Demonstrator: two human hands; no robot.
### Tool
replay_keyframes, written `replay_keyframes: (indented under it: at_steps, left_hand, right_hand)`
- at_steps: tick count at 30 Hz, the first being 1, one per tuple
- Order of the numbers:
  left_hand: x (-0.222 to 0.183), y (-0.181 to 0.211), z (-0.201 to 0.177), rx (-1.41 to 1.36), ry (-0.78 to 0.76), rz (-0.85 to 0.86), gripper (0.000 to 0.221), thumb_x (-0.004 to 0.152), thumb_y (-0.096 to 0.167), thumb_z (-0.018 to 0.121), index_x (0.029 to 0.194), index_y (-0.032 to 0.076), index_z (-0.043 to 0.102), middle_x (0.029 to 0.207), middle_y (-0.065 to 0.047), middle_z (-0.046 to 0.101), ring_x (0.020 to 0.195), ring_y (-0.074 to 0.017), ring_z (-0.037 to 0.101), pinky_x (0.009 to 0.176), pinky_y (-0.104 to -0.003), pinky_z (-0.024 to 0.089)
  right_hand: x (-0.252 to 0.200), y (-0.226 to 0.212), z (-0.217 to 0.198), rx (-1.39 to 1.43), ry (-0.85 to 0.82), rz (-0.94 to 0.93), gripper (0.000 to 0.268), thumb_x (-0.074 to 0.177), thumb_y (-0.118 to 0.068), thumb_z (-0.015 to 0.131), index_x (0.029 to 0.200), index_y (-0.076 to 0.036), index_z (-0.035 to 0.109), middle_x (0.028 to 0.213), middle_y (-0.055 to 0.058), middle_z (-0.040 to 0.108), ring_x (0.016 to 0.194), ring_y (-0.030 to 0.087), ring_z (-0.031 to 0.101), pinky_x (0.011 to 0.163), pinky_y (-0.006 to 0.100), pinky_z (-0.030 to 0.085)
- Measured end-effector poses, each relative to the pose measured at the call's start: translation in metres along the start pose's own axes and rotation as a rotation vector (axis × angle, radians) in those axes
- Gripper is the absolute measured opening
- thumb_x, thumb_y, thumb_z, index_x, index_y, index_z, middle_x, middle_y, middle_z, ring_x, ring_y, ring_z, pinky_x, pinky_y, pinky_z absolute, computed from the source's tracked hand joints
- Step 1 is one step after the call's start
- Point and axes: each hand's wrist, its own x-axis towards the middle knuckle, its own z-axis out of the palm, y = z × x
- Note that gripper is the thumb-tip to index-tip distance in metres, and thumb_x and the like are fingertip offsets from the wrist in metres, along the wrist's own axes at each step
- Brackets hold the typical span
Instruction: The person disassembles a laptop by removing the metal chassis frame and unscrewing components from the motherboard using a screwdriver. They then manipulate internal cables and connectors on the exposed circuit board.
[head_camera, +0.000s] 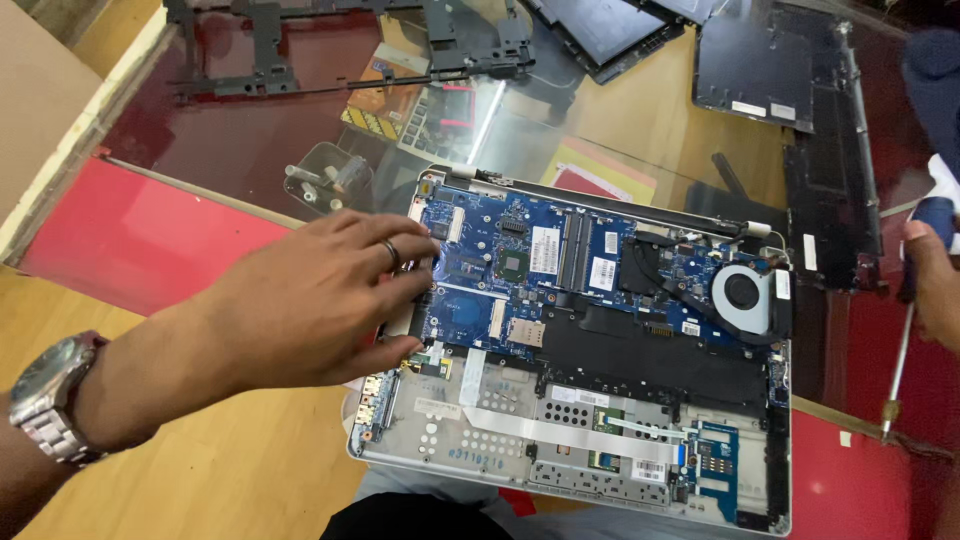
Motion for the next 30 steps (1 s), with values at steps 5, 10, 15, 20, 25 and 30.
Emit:
replay_keyframes:
  at_steps: [5, 10, 15, 20, 25, 30]
  left_hand:
    - [-0.001, 0.007, -0.001, -0.016, 0.007, 0.076, 0.037, 0.098, 0.042, 0.061, 0.102, 0.007, 0.071, 0.128, -0.014, 0.064, 0.125, -0.031, 0.057, 0.094, -0.046, 0.048]
    - [0.0, 0.009, -0.001, 0.04, 0.014, 0.109, 0.03, 0.099, 0.034, 0.062, 0.089, 0.007, 0.07, 0.123, -0.013, 0.064, 0.128, -0.0313, 0.058, 0.086, -0.045, 0.052]
    - [-0.001, 0.009, -0.001, 0.023, -0.003, 0.099, 0.033, 0.1, 0.036, 0.06, 0.09, 0.005, 0.067, 0.129, -0.014, 0.058, 0.123, -0.0314, 0.058, 0.086, -0.044, 0.051]
    - [0.004, 0.004, -0.001, -0.025, -0.069, 0.07, 0.031, 0.093, 0.036, 0.068, 0.086, 0.007, 0.062, 0.115, -0.012, 0.054, 0.106, -0.0276, 0.058, 0.073, -0.044, 0.053]
    - [0.001, 0.004, 0.004, -0.05, -0.029, 0.103, 0.031, 0.097, 0.032, 0.065, 0.091, 0.002, 0.064, 0.099, -0.015, 0.06, 0.108, -0.0291, 0.056, 0.086, -0.044, 0.051]
    - [-0.018, 0.013, -0.007, -0.27, 0.126, -0.057, 0.039, 0.099, 0.039, 0.065, 0.112, 0.002, 0.06, 0.126, -0.02, 0.057, 0.106, -0.0336, 0.064, 0.085, -0.047, 0.053]
  right_hand:
    - [-0.016, -0.023, 0.006, 0.002, 0.019, -0.151, 0.049, 0.13, -0.046, 0.061, 0.159, -0.009, 0.046, 0.1, 0.017, 0.062, 0.075, 0.026, 0.058, 0.055, 0.041, 0.043]
    - [-0.004, 0.001, 0.008, -0.059, -0.006, -0.144, 0.046, 0.129, -0.038, 0.065, 0.158, -0.007, 0.046, 0.091, 0.029, 0.062, 0.067, 0.032, 0.058, 0.048, 0.042, 0.041]
    - [-0.019, -0.023, 0.01, -0.075, -0.007, -0.209, 0.049, 0.127, -0.036, 0.07, 0.152, 0.0, 0.049, 0.094, 0.027, 0.062, 0.072, 0.029, 0.058, 0.052, 0.038, 0.041]
    - [-0.033, -0.055, 0.01, -0.057, -0.051, -0.195, 0.042, 0.125, -0.021, 0.069, 0.149, 0.005, 0.046, 0.093, 0.032, 0.058, 0.06, 0.031, 0.053, 0.044, 0.039, 0.038]
    - [-0.068, -0.117, 0.006, -0.262, -0.038, -0.255, 0.053, 0.11, -0.027, 0.078, 0.14, 0.008, 0.051, 0.062, 0.018, 0.043, 0.047, 0.023, 0.036, 0.037, 0.038, 0.021]
    - [-0.075, -0.137, 0.001, -0.456, 0.0, -0.299, 0.06, 0.109, -0.038, 0.082, 0.139, 0.011, 0.064, 0.068, 0.021, 0.056, 0.058, 0.028, 0.051, 0.052, 0.042, 0.035]
